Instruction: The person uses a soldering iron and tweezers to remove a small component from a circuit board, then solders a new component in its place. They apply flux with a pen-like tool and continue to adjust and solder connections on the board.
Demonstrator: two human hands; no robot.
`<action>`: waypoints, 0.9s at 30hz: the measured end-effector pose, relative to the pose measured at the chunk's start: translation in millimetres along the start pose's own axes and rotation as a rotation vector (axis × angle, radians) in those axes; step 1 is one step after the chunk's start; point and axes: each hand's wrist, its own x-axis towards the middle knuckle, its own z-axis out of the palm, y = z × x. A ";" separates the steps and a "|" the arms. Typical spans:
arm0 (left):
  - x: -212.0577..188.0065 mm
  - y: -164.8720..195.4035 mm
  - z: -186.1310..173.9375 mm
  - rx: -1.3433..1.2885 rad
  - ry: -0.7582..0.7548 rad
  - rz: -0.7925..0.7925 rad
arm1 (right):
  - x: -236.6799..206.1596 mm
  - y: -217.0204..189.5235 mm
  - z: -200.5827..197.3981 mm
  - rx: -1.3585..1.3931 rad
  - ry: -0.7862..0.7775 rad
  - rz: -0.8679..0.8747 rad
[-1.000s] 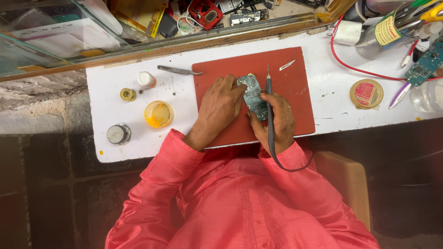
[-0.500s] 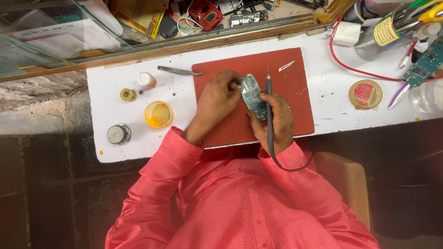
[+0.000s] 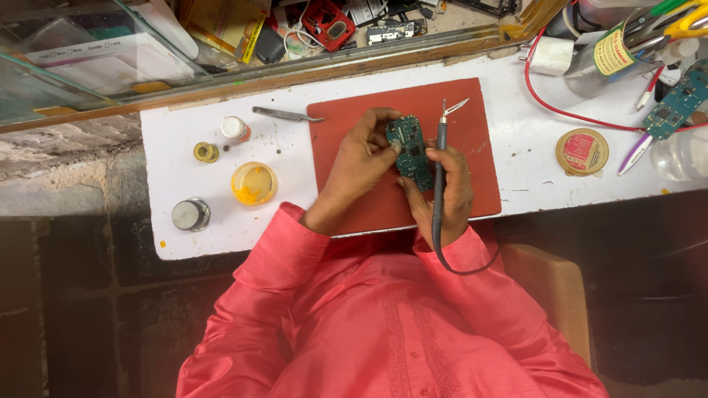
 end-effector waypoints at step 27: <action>-7.1 0.0 47.1 -0.559 0.295 -0.155 | -3.4 0.2 -1.6 -0.073 0.048 -0.088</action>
